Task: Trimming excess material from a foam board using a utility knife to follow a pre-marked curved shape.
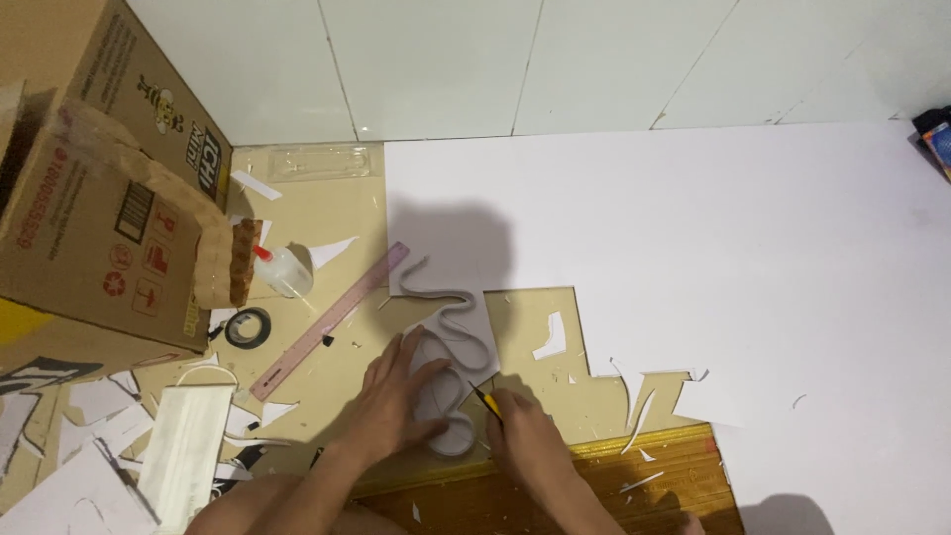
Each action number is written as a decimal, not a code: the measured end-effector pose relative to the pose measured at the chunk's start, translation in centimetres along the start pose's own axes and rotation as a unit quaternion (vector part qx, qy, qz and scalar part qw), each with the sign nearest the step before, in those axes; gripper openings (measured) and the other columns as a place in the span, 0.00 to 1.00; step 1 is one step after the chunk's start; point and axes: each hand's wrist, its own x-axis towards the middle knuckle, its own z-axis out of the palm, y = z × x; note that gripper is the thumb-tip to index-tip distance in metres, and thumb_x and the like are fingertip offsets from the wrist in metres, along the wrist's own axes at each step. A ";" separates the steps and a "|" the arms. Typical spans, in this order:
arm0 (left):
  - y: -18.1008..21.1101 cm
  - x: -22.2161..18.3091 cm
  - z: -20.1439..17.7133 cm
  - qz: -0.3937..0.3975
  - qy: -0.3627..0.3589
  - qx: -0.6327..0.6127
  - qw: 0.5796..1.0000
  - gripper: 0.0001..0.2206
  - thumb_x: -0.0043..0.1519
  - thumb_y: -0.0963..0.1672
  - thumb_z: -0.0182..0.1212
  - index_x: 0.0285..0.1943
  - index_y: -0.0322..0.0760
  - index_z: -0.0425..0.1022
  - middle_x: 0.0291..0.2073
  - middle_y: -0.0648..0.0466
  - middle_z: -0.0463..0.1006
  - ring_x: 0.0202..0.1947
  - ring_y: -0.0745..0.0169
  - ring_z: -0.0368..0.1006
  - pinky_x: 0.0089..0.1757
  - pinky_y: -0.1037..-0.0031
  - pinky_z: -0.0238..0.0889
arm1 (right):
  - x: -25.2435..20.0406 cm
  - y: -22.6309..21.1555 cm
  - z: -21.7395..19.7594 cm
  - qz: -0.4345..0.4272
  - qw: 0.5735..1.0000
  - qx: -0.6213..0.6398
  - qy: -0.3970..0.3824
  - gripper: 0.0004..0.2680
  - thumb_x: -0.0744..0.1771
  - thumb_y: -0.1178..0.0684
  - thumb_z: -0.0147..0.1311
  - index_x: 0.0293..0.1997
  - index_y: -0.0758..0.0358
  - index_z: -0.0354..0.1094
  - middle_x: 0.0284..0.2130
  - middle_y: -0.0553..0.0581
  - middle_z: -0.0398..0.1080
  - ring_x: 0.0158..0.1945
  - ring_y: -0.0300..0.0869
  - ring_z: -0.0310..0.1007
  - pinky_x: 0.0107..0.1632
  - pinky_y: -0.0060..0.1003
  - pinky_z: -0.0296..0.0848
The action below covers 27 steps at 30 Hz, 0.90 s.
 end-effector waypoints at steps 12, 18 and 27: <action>0.1 0.2 0.1 -0.002 0.017 0.023 1.000 0.35 0.43 0.51 0.72 0.61 0.59 0.60 0.68 0.60 0.37 0.67 0.49 0.33 0.59 0.56 0.43 | 1.7 -0.5 0.5 0.012 1.000 -0.012 -0.004 0.05 0.61 0.58 0.45 0.36 0.62 0.66 0.23 0.58 0.68 0.21 0.48 0.68 0.25 0.41 0.69; -1.0 0.6 1.3 0.040 0.057 0.018 0.997 0.36 0.41 0.51 0.75 0.60 0.54 0.63 0.67 0.53 0.41 0.67 0.47 0.35 0.58 0.56 0.38 | 2.0 -0.2 0.6 -0.007 1.000 -0.013 -0.015 0.03 0.62 0.60 0.44 0.29 0.64 0.64 0.23 0.59 0.68 0.22 0.45 0.68 0.25 0.37 0.70; -1.1 0.8 1.8 0.027 0.074 0.069 0.994 0.37 0.39 0.53 0.73 0.60 0.55 0.61 0.68 0.55 0.42 0.66 0.52 0.37 0.56 0.54 0.35 | 2.6 -1.3 -0.1 0.061 0.997 0.004 -0.040 0.06 0.60 0.60 0.41 0.25 0.67 0.65 0.22 0.63 0.70 0.23 0.53 0.69 0.30 0.43 0.69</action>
